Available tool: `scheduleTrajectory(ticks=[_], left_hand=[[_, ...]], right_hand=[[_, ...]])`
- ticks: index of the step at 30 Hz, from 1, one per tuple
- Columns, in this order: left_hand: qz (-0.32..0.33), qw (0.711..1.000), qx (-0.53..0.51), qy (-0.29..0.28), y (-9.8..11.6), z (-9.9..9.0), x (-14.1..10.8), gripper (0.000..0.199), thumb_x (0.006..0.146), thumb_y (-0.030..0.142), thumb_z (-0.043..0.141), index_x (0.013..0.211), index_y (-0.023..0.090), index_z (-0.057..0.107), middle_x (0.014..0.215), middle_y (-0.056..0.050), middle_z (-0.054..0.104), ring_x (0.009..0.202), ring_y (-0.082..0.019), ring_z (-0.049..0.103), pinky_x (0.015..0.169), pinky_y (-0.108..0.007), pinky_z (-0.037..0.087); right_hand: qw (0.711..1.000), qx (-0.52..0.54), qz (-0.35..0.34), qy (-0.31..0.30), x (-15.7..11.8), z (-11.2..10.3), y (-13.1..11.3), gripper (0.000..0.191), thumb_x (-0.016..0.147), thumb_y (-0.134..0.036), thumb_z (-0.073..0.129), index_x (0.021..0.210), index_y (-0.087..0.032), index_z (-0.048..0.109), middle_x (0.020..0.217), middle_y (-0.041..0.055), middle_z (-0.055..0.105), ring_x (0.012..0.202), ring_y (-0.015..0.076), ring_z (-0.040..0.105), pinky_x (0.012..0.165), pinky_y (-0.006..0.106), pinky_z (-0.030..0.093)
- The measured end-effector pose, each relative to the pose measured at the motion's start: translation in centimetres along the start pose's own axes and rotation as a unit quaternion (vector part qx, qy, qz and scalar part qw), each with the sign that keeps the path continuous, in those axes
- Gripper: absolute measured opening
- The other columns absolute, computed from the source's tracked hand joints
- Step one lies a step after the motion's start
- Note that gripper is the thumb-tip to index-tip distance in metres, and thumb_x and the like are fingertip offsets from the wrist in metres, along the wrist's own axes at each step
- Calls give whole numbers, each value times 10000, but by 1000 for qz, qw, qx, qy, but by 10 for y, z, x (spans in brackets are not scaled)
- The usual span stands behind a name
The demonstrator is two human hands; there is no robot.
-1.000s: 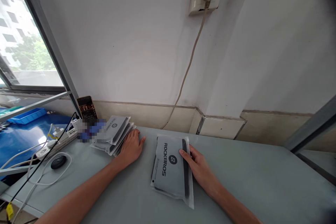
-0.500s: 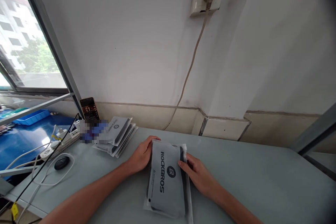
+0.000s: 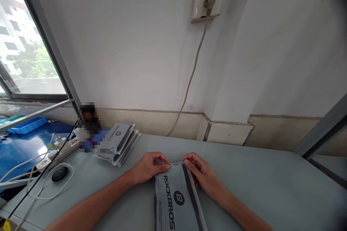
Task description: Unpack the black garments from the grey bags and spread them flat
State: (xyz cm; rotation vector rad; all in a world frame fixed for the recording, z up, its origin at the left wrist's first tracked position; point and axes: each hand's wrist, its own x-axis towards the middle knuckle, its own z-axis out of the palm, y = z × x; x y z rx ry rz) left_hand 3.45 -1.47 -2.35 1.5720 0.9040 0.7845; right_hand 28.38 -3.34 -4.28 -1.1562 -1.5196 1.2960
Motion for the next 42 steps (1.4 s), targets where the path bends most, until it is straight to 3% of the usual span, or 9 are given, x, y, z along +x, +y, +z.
scheduleTrajectory(ticks=[4,8,15,19,25,31,35,38,42], left_hand=[[-28,996,12,-80,10,-1,-7,494,890,594,773,1115,158,715,692,39,559,605,-108,427,563,-225,324],[-41,986,80,-141,16,4,-13,504,950,642,672,1147,178,676,617,85,416,547,-101,277,499,-235,209],[-16,986,97,-132,12,11,-11,460,987,631,616,956,172,629,715,47,477,636,-112,368,555,-222,286],[11,988,111,-109,11,14,-12,415,994,579,628,917,172,625,735,39,500,675,-117,405,599,-218,321],[28,988,131,-83,10,16,-11,429,1013,598,569,917,184,635,776,23,518,710,-137,441,627,-228,355],[39,973,216,-66,10,19,-13,420,1007,583,577,861,199,663,706,31,522,665,-144,439,608,-242,321],[30,985,149,-76,15,18,-12,455,1020,602,548,849,191,642,730,28,493,678,-140,412,613,-242,331],[32,993,107,-30,16,9,-7,481,1013,633,543,837,189,598,755,22,498,693,-142,430,630,-245,363],[64,981,126,133,7,-7,2,482,1013,628,535,794,199,544,738,25,485,692,-152,438,633,-256,370]], right_hand=[[998,-40,-45,-29,-4,1,-4,446,989,-700,529,1022,-264,612,719,-50,478,609,147,436,541,273,372],[991,-79,-67,-86,-10,3,-8,373,1034,-625,523,1156,-282,610,744,-49,473,713,171,440,646,297,349],[992,-19,-31,-118,-10,5,-6,399,1009,-639,573,1177,-277,570,714,-72,446,652,146,374,603,285,299],[993,-8,-16,-114,-10,7,-7,408,976,-652,621,1089,-261,589,680,-80,437,608,128,374,564,269,299],[994,-58,-12,-97,-11,8,-18,455,986,-657,581,825,-232,611,689,-46,463,645,146,410,582,275,332],[989,-86,-26,-118,-15,8,-18,437,1010,-649,533,849,-246,585,736,-35,471,700,168,409,621,286,335],[988,-88,-21,-128,-14,6,-19,437,1020,-643,516,831,-249,541,720,-46,424,676,159,373,604,282,310],[987,-89,-23,-129,-11,0,-21,448,1017,-643,519,813,-245,529,725,-46,426,676,155,373,604,280,309],[989,-112,-24,-95,-2,-24,-20,452,996,-658,545,815,-243,560,756,-31,501,694,160,431,608,274,348]])
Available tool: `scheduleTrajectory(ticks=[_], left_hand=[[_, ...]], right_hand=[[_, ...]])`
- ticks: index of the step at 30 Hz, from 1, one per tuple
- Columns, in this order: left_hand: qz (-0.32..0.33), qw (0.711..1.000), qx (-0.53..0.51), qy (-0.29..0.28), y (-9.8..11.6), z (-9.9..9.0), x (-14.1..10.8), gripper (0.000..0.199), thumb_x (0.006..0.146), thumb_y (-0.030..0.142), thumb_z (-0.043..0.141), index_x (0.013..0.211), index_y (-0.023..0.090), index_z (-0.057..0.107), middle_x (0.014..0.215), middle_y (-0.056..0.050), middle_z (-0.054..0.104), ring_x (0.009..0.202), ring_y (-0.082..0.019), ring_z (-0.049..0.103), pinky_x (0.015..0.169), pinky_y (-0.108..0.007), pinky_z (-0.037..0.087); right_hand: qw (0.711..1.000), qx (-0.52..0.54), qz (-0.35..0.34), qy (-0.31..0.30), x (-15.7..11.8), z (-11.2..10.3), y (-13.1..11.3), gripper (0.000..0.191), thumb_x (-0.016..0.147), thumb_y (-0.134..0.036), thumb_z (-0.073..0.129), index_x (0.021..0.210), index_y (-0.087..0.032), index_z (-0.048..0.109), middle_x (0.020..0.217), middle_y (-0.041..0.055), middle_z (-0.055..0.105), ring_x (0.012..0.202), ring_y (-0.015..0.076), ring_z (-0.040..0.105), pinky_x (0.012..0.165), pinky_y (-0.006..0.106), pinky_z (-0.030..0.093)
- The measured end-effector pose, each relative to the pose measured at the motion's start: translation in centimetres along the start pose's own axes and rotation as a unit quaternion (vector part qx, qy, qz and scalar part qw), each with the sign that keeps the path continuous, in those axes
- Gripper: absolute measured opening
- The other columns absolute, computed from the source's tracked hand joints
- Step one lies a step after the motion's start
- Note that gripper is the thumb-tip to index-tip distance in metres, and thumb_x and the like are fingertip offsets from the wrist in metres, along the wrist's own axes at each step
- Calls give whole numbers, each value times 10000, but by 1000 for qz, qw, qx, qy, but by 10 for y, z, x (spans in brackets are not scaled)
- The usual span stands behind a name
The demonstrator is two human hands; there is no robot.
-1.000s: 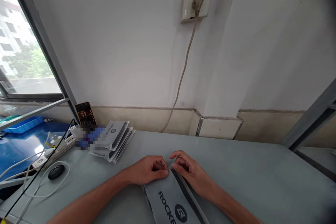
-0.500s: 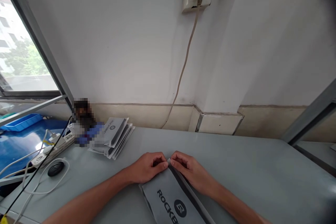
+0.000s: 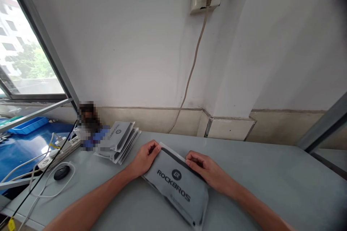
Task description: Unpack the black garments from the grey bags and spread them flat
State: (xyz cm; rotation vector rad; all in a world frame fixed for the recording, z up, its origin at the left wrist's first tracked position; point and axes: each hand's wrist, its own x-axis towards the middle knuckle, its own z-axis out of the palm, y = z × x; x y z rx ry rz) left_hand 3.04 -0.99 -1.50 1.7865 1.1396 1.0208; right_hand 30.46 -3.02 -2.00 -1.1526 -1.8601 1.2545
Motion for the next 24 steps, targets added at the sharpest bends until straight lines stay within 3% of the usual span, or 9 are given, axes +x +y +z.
scheduleTrajectory(ticks=[5,10,15,18,21,24], left_hand=[[9,993,17,115,-12,-5,7,433,1057,576,469,836,212,546,771,18,498,741,-175,456,689,-277,385],[5,990,16,142,-14,-5,8,437,1049,580,478,825,212,556,774,12,518,758,-185,474,707,-288,387],[-13,996,-9,86,-12,-3,7,502,1001,670,500,802,211,537,716,30,466,688,-166,432,641,-272,366],[-27,999,-30,19,-9,2,3,540,964,712,546,804,196,561,697,32,470,655,-149,427,600,-256,355],[-34,997,-51,-44,-5,9,-4,548,957,708,576,821,177,598,724,15,528,669,-145,460,603,-250,376],[-34,995,-65,-72,-3,14,-8,519,976,672,586,850,170,626,767,2,565,704,-147,482,621,-247,388]], right_hand=[[996,21,15,83,6,-31,15,440,932,-664,636,800,-245,602,683,-30,553,640,166,498,608,299,434],[992,41,16,122,9,-32,22,380,904,-588,670,767,-240,603,630,-36,567,603,159,509,597,304,436],[989,122,8,84,5,-21,13,274,882,-522,674,877,-249,684,706,-37,570,645,168,548,595,295,469],[987,157,30,4,-2,-15,-1,322,899,-546,675,1004,-253,756,763,-16,627,681,175,573,608,290,465],[987,127,41,-92,-9,-7,-15,358,917,-572,682,943,-233,792,824,12,699,717,187,612,657,300,481],[986,112,29,-120,-14,2,-28,326,904,-555,718,990,-248,785,939,26,752,827,221,667,713,310,525]])
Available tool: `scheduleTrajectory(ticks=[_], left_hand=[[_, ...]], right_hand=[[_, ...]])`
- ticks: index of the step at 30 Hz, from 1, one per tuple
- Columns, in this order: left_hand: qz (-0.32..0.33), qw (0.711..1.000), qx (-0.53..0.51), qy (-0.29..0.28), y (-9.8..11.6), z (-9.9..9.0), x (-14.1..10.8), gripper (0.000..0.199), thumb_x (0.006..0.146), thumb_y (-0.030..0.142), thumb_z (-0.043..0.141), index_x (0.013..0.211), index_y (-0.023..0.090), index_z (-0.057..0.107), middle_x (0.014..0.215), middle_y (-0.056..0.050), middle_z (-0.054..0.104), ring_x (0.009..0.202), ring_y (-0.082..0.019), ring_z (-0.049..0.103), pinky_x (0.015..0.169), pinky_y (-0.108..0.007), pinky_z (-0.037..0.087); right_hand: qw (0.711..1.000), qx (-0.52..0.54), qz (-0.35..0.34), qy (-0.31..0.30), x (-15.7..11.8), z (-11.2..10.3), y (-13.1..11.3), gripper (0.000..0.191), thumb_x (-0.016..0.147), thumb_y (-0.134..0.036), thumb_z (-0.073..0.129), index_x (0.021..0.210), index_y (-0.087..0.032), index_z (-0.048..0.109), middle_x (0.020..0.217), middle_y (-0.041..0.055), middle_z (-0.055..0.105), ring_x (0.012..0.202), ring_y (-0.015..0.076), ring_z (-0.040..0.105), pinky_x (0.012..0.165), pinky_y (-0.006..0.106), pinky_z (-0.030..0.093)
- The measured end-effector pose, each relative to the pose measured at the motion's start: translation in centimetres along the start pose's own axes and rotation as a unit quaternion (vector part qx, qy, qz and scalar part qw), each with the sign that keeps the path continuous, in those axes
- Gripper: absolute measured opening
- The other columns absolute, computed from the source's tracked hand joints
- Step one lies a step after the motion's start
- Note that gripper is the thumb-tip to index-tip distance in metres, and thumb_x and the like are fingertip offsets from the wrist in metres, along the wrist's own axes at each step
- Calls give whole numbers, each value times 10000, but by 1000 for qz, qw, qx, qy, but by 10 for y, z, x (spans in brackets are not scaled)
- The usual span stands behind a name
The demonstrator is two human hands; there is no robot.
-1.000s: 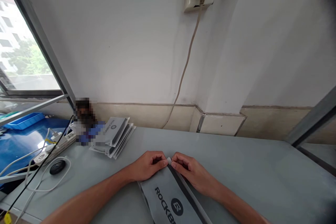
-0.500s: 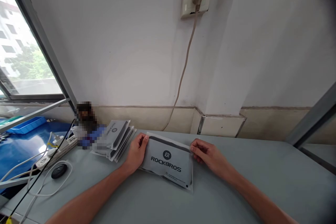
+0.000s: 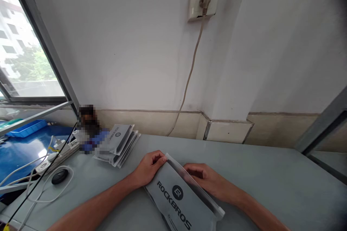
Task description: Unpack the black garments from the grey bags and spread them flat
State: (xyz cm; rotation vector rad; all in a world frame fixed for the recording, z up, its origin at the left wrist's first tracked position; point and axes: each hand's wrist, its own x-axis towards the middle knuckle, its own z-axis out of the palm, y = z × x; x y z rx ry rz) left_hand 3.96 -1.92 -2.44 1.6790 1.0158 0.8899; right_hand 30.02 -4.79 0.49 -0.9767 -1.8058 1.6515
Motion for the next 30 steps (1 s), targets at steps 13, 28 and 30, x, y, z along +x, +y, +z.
scheduleTrajectory(ticks=[13,28,30], left_hand=[[-120,960,-229,107,1,-12,8,625,867,729,701,1188,199,620,871,-34,695,689,-161,619,599,-260,487],[17,987,-131,95,5,6,-1,477,971,663,627,1026,190,607,878,-22,631,814,-187,584,756,-307,515],[34,990,-107,84,7,6,-3,470,1006,655,574,1085,193,611,919,-25,628,862,-199,578,820,-325,508]], right_hand=[[988,-1,-20,151,14,4,25,462,796,-676,771,831,-240,623,775,-12,682,733,192,623,640,288,500],[983,114,-68,130,19,0,33,776,810,-569,843,1465,-261,564,1405,127,701,1227,323,690,1094,505,529],[987,124,-54,90,18,-3,29,643,796,-537,865,1338,-239,689,1345,118,744,1232,340,688,1128,524,496]])
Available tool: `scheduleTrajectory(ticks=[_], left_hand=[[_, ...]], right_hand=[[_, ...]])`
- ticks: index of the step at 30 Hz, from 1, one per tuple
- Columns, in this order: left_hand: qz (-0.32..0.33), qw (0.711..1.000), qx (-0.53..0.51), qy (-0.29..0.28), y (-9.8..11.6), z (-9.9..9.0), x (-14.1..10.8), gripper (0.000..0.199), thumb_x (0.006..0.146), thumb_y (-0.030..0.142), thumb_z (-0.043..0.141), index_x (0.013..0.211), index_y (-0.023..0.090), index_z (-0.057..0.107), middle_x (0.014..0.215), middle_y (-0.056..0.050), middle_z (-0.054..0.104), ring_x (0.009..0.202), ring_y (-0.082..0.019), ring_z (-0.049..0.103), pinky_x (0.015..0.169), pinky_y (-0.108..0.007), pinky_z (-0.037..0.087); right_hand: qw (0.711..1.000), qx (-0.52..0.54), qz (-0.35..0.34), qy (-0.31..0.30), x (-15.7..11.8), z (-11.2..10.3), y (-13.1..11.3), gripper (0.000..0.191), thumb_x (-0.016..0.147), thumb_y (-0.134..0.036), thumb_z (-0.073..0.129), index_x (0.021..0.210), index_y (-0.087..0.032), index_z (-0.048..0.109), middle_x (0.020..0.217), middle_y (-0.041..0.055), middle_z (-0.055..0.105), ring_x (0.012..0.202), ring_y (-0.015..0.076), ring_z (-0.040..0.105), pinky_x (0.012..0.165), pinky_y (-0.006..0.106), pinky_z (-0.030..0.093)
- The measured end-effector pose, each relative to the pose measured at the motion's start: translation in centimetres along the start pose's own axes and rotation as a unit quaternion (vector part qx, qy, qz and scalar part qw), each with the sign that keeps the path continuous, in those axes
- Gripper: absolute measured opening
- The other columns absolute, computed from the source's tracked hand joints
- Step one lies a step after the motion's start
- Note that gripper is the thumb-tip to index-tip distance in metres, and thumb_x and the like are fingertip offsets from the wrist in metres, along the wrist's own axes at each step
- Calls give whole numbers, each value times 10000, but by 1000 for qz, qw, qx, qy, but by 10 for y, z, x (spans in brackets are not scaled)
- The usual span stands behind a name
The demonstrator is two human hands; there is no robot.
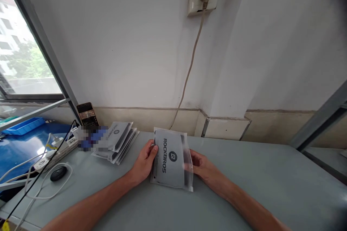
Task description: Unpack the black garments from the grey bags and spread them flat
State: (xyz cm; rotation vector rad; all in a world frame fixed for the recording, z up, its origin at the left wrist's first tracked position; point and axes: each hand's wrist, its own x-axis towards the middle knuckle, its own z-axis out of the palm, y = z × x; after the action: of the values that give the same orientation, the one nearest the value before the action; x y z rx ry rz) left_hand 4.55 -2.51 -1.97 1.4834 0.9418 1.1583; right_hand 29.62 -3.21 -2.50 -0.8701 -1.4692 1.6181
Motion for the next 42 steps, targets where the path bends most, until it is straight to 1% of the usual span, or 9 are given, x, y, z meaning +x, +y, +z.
scheduleTrajectory(ticks=[9,14,18,24,30,33,35,39,42], left_hand=[[-17,994,30,-108,8,10,-17,523,1086,609,432,1434,239,558,1328,-78,647,1189,-266,590,1113,-417,436],[-52,995,-5,-89,4,10,-12,560,1032,665,513,1288,193,670,1175,-88,721,1011,-265,663,968,-414,522],[-77,997,-11,-29,-2,3,-2,588,960,714,588,1158,171,697,915,-53,720,807,-230,648,740,-344,534],[-48,996,29,74,-12,-13,8,503,972,663,568,1122,188,642,978,-63,732,850,-241,684,761,-339,548],[-93,978,131,134,-33,-31,14,602,1018,479,552,1510,187,364,1110,-110,712,834,-243,715,720,-352,571],[-66,958,237,150,-33,-32,11,734,1035,367,542,1646,241,155,1325,-142,625,815,-209,692,775,-379,579],[-20,940,307,146,-32,-30,7,725,1044,311,523,1663,288,147,1464,-157,532,900,-218,690,842,-411,585],[86,902,403,125,-35,-27,2,589,1043,204,476,1605,305,335,1693,-146,258,1329,-308,565,1044,-509,538],[130,883,445,66,-38,-26,2,416,1035,194,506,1442,273,544,1618,-114,420,1449,-323,456,1144,-552,474]], right_hand=[[999,-29,33,-25,-5,9,-11,497,768,-560,873,1148,-245,815,1145,94,823,1107,395,736,983,508,572],[999,10,43,8,-6,9,-8,456,816,-547,835,1134,-221,816,1077,93,834,1004,351,764,944,482,585],[993,45,24,110,-2,5,5,446,867,-554,781,1150,-209,792,1105,88,830,1019,326,757,899,436,596],[934,56,-40,351,8,-13,20,581,823,-576,788,1301,-252,717,1230,68,804,1181,335,720,1053,457,575],[894,47,-20,446,5,-24,15,542,840,-556,759,1288,-254,712,1188,68,822,1146,336,754,998,439,636],[901,46,-28,431,3,-19,10,540,847,-560,748,1292,-257,714,1181,52,825,1157,332,751,1009,443,627],[907,32,-32,420,3,-15,8,539,834,-555,755,1282,-258,724,1188,48,823,1186,334,737,1041,446,603],[910,26,-17,414,2,-11,7,548,806,-528,771,1270,-239,730,1125,49,835,1115,336,759,988,438,617],[912,37,-15,408,2,-11,9,579,797,-520,775,1295,-231,717,1102,42,837,1086,327,763,954,421,624]])
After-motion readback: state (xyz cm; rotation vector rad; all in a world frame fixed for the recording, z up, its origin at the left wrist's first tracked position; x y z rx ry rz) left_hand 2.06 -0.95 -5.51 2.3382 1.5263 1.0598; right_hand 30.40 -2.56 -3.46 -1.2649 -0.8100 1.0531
